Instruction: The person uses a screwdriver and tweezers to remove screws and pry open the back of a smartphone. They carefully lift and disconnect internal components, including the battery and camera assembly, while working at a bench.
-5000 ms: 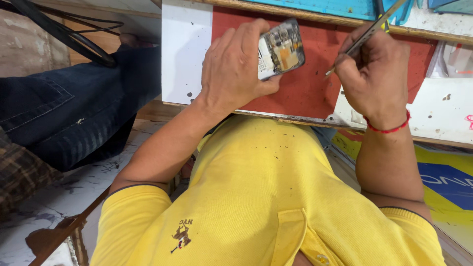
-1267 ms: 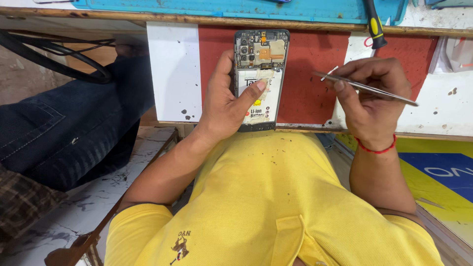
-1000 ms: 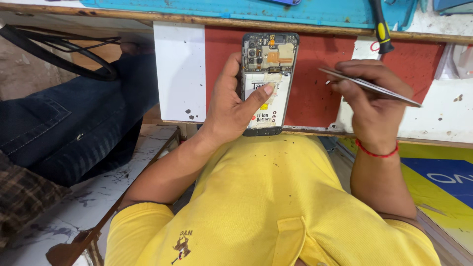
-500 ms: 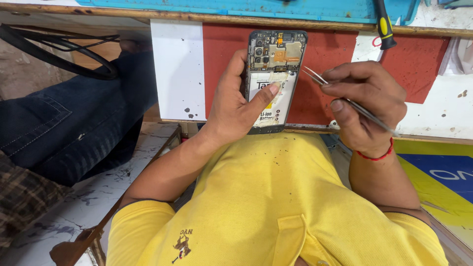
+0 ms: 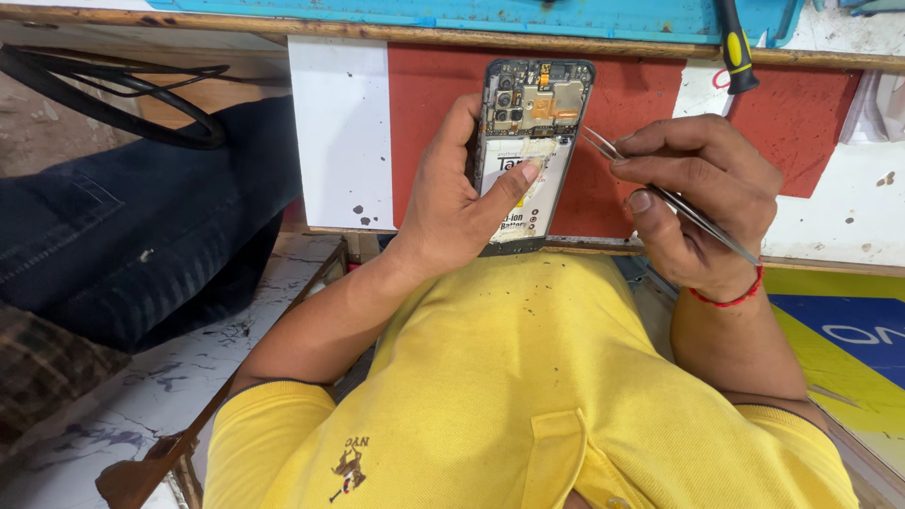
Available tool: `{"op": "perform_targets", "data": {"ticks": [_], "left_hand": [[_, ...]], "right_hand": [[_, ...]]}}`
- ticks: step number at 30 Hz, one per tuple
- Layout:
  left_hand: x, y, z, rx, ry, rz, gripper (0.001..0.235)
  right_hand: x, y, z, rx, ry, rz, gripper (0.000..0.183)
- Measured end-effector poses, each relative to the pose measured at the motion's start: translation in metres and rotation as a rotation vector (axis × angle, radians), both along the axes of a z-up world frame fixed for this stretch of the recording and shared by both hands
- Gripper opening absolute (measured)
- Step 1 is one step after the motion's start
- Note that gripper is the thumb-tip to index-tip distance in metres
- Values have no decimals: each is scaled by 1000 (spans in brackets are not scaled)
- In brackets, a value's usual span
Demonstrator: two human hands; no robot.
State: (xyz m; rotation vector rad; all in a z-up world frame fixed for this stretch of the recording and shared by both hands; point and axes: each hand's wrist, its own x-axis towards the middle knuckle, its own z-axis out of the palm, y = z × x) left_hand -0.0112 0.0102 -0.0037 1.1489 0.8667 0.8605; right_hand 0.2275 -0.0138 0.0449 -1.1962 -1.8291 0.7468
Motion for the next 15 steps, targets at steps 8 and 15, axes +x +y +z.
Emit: {"op": "perform_targets", "data": {"ticks": [8, 15], "left_hand": [[2, 0, 0, 6, -11, 5, 37], [2, -2, -1, 54, -23, 29, 40]], "right_hand": [[-1, -3, -2, 14, -36, -46, 21], [-11, -13, -5, -46, 159, -102, 25]]}}
